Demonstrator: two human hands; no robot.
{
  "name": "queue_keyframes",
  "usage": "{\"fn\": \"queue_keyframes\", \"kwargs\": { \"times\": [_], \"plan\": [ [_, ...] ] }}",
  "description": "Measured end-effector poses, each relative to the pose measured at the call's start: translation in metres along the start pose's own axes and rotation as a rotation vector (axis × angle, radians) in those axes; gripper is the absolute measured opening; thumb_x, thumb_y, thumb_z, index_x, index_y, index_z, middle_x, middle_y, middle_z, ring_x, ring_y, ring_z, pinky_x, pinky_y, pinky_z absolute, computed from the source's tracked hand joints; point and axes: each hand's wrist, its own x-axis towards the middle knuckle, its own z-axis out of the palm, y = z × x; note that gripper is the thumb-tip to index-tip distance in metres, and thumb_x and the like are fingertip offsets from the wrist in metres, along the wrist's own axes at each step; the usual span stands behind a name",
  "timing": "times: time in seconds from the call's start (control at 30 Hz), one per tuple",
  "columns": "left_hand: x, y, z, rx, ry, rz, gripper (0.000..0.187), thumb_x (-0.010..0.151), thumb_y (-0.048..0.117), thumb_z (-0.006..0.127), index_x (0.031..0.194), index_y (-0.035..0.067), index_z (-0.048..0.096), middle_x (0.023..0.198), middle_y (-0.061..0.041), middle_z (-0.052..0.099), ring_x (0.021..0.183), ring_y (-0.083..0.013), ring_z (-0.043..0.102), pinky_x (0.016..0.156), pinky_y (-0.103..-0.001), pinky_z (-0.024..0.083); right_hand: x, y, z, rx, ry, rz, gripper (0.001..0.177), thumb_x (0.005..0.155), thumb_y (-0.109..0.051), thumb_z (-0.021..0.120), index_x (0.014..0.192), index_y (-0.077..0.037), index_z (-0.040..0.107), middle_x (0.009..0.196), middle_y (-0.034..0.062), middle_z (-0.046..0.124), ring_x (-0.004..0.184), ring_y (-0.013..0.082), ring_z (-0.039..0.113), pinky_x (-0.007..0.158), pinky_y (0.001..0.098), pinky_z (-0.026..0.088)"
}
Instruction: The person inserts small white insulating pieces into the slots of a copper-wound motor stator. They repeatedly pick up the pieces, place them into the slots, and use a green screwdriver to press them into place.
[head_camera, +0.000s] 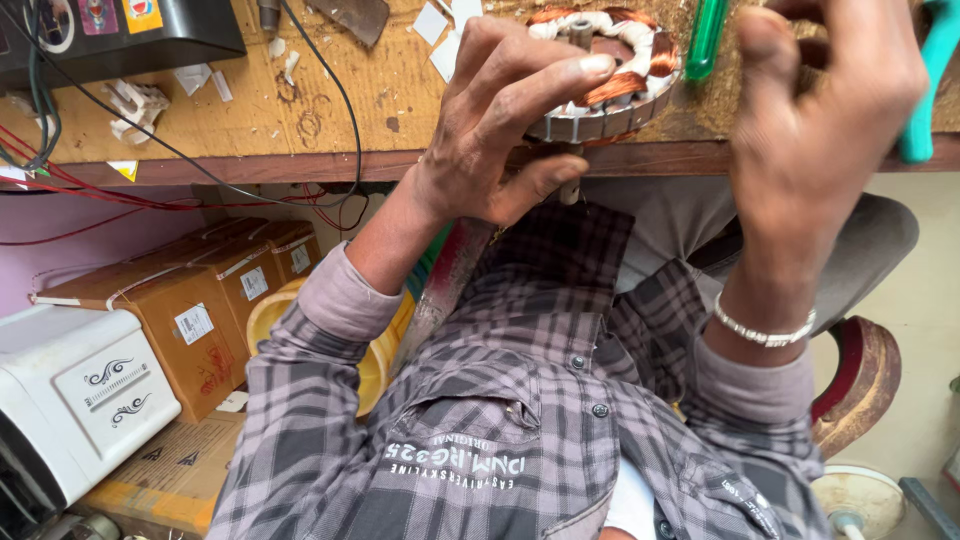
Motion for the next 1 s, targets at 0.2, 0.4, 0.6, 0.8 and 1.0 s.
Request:
{"fn": "queue_keyframes", "kwargs": {
  "times": [0.2,0.4,0.6,0.8,1.0],
  "plan": [
    [-0.006,0.003,-0.002,0.039,-0.019,-0.049,0.047,0.105,0.025,0.081,0.145,0.016,0.057,0.134,-0.003,0.061,0.116,-0.023,0.053,0.104,-0.037,0.046,-0.002,0.001,0.011,-0.719,0.094,-0.391,0.034,0.106,-0.018,0.071,0.129,0.004,0.058,0.12,0.0185,0.057,0.111,0.0328,0.062,0.098,0.0446,0.051],
    [-0.005,0.0,0.0,-0.015,0.05,-0.014,0.049,0.099,0.019,0.083,0.141,0.014,0.058,0.13,-0.004,0.06,0.118,-0.026,0.053,0.1,-0.04,0.045,-0.023,-0.02,-0.042,-0.194,-0.194,-0.159,0.038,0.106,0.004,0.06,0.144,0.002,0.057,0.117,0.0216,0.057,0.104,0.0299,0.062,0.09,0.0397,0.052],
    [-0.001,0.008,0.001,0.018,0.037,-0.076,0.052,0.094,0.019,0.089,0.137,0.013,0.06,0.126,-0.004,0.061,0.115,-0.0261,0.055,0.102,-0.043,0.045,-0.072,-0.042,-0.034,0.215,-0.179,-0.011,0.03,0.107,-0.019,0.07,0.131,-0.002,0.066,0.098,0.0133,0.068,0.085,0.0185,0.066,0.077,0.0299,0.052],
    [0.004,0.018,0.0,0.076,-0.008,-0.136,0.055,0.096,0.016,0.089,0.141,0.016,0.058,0.134,-0.003,0.061,0.117,-0.0228,0.054,0.103,-0.038,0.045,-0.079,-0.027,-0.001,0.249,-0.03,-0.065,0.031,0.11,-0.028,0.073,0.128,-0.003,0.072,0.096,0.0127,0.073,0.076,0.0167,0.069,0.066,0.0261,0.051],
    [0.003,0.016,-0.002,0.091,-0.047,-0.133,0.058,0.096,0.016,0.089,0.144,0.018,0.057,0.138,0.0,0.059,0.122,-0.022,0.053,0.107,-0.038,0.044,-0.08,-0.03,0.012,0.375,-0.001,-0.051,0.029,0.113,-0.027,0.064,0.128,-0.003,0.069,0.106,0.0111,0.075,0.086,0.0158,0.075,0.073,0.0236,0.057]
  ]
}}
